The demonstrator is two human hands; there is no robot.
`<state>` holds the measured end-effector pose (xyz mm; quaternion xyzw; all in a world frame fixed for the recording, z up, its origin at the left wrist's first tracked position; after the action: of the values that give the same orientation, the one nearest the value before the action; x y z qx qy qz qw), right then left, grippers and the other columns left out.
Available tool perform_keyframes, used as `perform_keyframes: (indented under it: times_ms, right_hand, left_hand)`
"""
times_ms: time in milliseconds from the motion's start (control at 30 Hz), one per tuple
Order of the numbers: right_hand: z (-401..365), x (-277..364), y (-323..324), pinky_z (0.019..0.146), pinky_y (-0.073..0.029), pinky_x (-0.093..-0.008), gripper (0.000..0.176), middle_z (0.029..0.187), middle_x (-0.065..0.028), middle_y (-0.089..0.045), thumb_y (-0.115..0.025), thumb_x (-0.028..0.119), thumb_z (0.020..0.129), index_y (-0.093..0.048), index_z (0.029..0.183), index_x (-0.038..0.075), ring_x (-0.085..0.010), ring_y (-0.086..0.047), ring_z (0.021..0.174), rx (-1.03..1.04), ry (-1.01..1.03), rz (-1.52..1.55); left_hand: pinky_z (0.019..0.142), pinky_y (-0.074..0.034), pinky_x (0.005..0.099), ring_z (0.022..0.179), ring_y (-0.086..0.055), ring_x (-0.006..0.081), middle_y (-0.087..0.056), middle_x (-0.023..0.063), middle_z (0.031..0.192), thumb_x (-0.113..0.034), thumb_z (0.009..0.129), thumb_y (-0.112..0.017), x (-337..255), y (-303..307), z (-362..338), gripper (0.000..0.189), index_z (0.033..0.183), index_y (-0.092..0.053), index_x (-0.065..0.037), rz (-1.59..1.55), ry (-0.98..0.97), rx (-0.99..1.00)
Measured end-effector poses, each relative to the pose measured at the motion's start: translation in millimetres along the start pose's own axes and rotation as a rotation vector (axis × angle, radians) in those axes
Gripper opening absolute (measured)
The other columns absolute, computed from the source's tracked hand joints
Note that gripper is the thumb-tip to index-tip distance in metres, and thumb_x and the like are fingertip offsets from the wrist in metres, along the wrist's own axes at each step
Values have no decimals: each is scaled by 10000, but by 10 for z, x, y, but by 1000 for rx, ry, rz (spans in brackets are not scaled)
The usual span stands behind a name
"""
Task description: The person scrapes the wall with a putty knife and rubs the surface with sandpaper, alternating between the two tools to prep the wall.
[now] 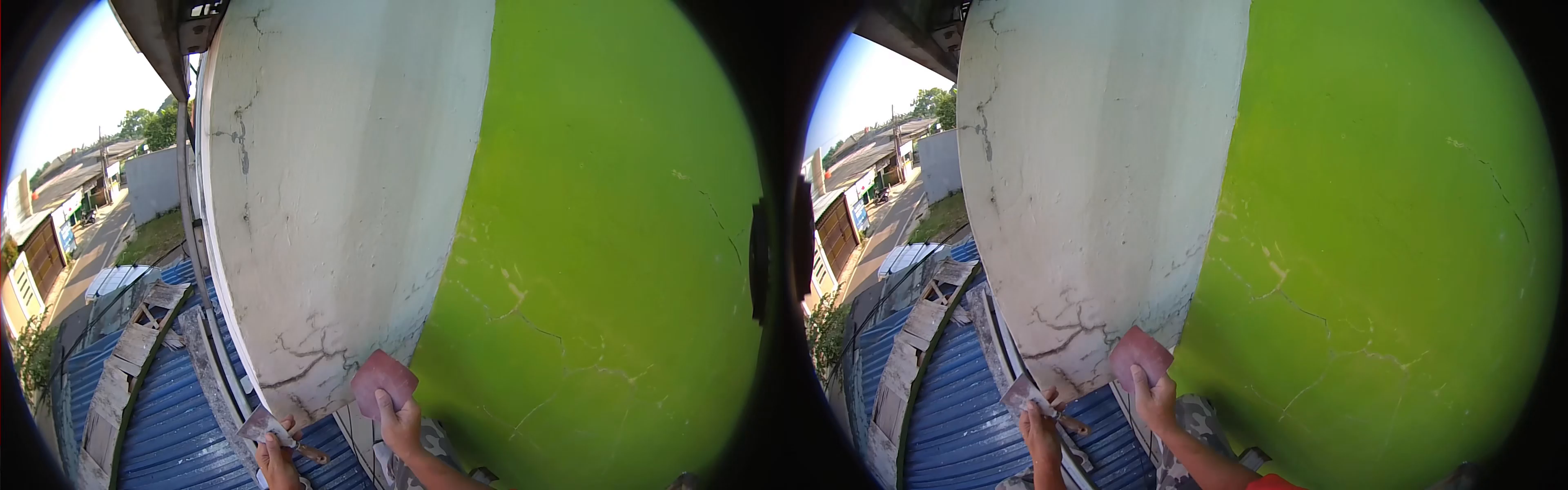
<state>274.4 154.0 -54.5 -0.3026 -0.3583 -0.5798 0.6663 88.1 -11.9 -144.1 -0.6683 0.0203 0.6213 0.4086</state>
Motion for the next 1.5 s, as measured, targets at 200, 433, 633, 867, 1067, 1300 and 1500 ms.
perform_keyframes:
  times_ms: [200,433,633,867,1067,1300,1500]
  right_hand:
    - [884,219,305,769,-520,-368,242,954,-145,-710,-597,153,1046,-657,1116,-71,-210,-661,859,-232,305,-206]
    - [24,329,-253,841,-528,-356,293,1066,-181,-723,-643,157,1022,-634,1228,-51,-217,-687,968,346,3,-6]
    - [-422,-302,-371,908,-527,-332,470,1114,-160,-714,-729,194,979,-557,1341,-53,-197,-678,1030,683,-355,141]
    - [-538,150,-173,854,-563,-389,714,1070,-198,-688,-763,219,940,-397,1484,-65,-313,-705,947,628,84,-155]
    - [-669,-8,-198,930,-537,-402,945,1198,-277,-654,-649,47,960,25,1613,-67,-370,-702,1070,767,-27,24]
    - [133,537,132,890,-523,-392,678,1235,-256,-629,-518,3,976,-246,1592,-74,-383,-678,1055,399,286,-318]
    - [1861,963,442,800,-547,-432,535,1100,-253,-690,-502,43,1026,-436,1557,49,-420,-682,904,-38,562,-570]
  left_hand:
    - [505,-451,233,572,-566,108,-664,77,792,-408,1128,-411,-415,24,172,466,1164,-623,6,200,-141,-77]
    - [1077,-463,434,1281,-583,274,-575,169,1431,-457,1042,-551,-93,-374,-42,630,1397,-537,63,-135,113,316]
    - [617,-544,358,672,-677,232,-696,107,816,-431,1043,-567,305,-134,-143,460,972,-681,9,-64,281,221]
    - [389,-390,281,422,-516,131,-582,35,622,-380,1089,-526,-179,-608,-129,434,844,-632,-37,186,199,141]
    - [661,-427,310,725,-523,131,-604,48,774,-317,1086,-530,-443,-1142,-85,416,878,-637,27,488,-38,337]
    - [836,-466,354,947,-579,182,-681,105,991,-346,1090,-485,-958,-1247,-214,521,1400,-608,54,557,-307,236]
    - [1017,-486,414,1146,-643,300,-655,227,1289,-303,1114,-406,-1538,-853,-2,515,1460,-542,54,400,-820,-215]
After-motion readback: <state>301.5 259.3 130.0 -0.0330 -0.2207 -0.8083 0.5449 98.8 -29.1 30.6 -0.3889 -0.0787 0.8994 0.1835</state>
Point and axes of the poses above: each hand's wrist, its own z-axis towards the middle knuckle, its own y-axis out of the back of the hand, x = y × z, the point moved 4 cm from there along z, towards the middle knuckle
